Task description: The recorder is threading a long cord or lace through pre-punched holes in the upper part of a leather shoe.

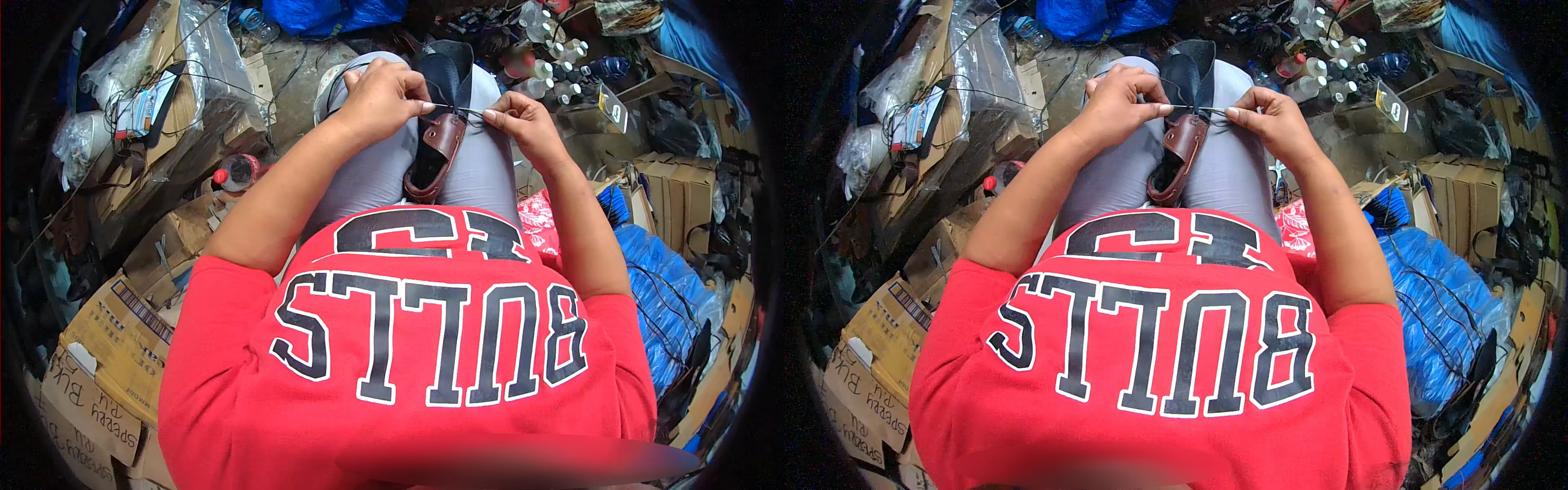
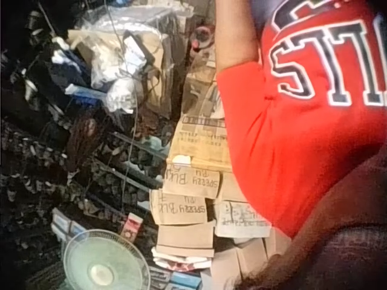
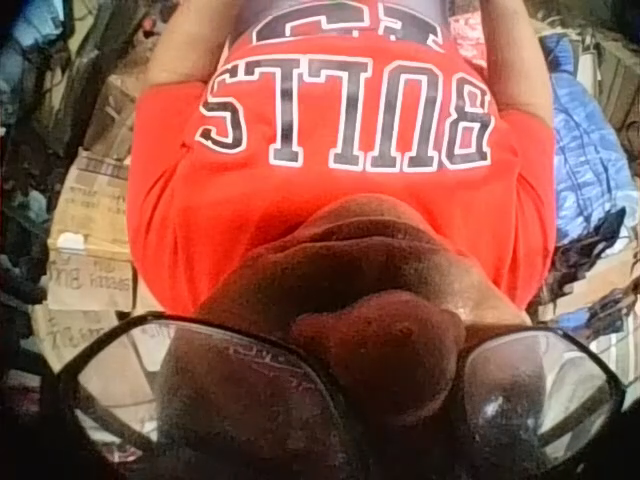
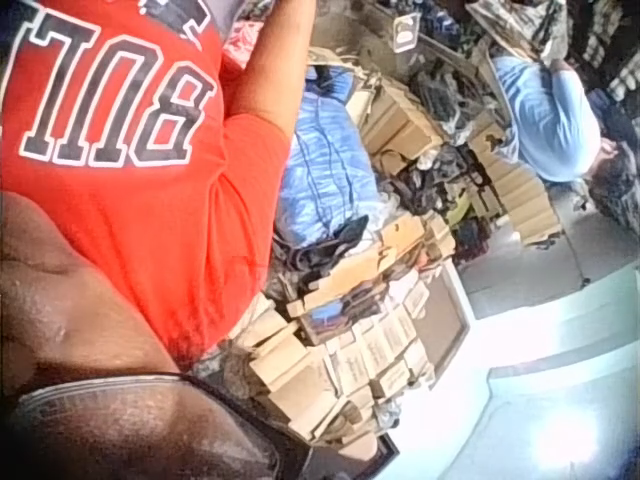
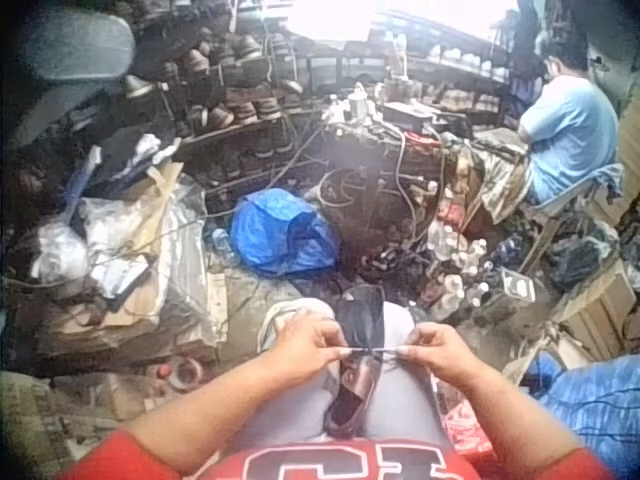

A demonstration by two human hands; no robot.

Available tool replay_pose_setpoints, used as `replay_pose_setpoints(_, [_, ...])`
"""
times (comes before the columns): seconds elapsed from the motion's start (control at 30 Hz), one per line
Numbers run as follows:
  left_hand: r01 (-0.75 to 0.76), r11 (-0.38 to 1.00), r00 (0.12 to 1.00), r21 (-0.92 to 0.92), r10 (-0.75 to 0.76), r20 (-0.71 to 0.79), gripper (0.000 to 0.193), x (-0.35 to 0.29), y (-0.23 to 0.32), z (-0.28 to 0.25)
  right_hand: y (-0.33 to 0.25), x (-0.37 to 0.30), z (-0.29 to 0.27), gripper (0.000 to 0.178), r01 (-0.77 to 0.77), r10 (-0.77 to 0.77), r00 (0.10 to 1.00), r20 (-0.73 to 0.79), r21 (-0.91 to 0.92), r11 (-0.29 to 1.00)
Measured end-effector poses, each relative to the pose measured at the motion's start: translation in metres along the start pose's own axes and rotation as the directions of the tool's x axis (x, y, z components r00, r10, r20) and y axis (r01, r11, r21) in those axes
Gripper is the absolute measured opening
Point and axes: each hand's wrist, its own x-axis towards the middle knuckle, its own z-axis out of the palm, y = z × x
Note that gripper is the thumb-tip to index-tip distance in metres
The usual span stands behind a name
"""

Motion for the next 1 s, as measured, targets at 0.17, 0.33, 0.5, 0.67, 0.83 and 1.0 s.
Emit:
replay_pose_setpoints(0.17, [0.013, 0.996, 0.991, -0.09, -0.001, 0.135, 0.01, 0.008, 0.011, -0.005, -0.004, -0.003, 0.002, 0.016, 0.141, -0.143, 0.99, 0.002, -0.176, 0.974])
replay_pose_setpoints(0.33, [-0.15, 0.988, 0.975, 0.03, 0.142, 0.171, 0.013, 0.013, 0.007, 0.002, -0.013, -0.022, -0.016, 0.016, -0.1, 0.102, 0.995, 0.02, -0.061, 0.993])
replay_pose_setpoints(0.5, [-0.22, 0.967, 0.953, 0.126, 0.185, 0.239, 0.013, 0.015, 0.01, -0.001, -0.038, 0.002, -0.043, 0.02, 0.169, -0.211, 0.97, -0.118, -0.296, 0.94])
replay_pose_setpoints(0.67, [-0.261, 0.951, 0.935, 0.164, 0.207, 0.289, 0.012, 0.018, 0.012, -0.007, -0.035, 0.026, -0.04, 0.014, 0.113, -0.387, 0.912, -0.134, -0.825, 0.553])
replay_pose_setpoints(0.83, [-0.267, 0.946, 0.933, 0.186, 0.205, 0.295, 0.011, 0.014, 0.006, -0.01, -0.082, 0.004, -0.001, 0.011, 0.37, -0.385, 0.893, 0.233, -0.867, 0.333])
replay_pose_setpoints(1.0, [-0.345, 0.912, 0.92, 0.222, 0.282, 0.271, 0.011, 0.014, 0.002, -0.008, -0.086, 0.007, 0.031, 0.01, 0.4, -0.067, 0.915, 0.397, -0.915, 0.046])
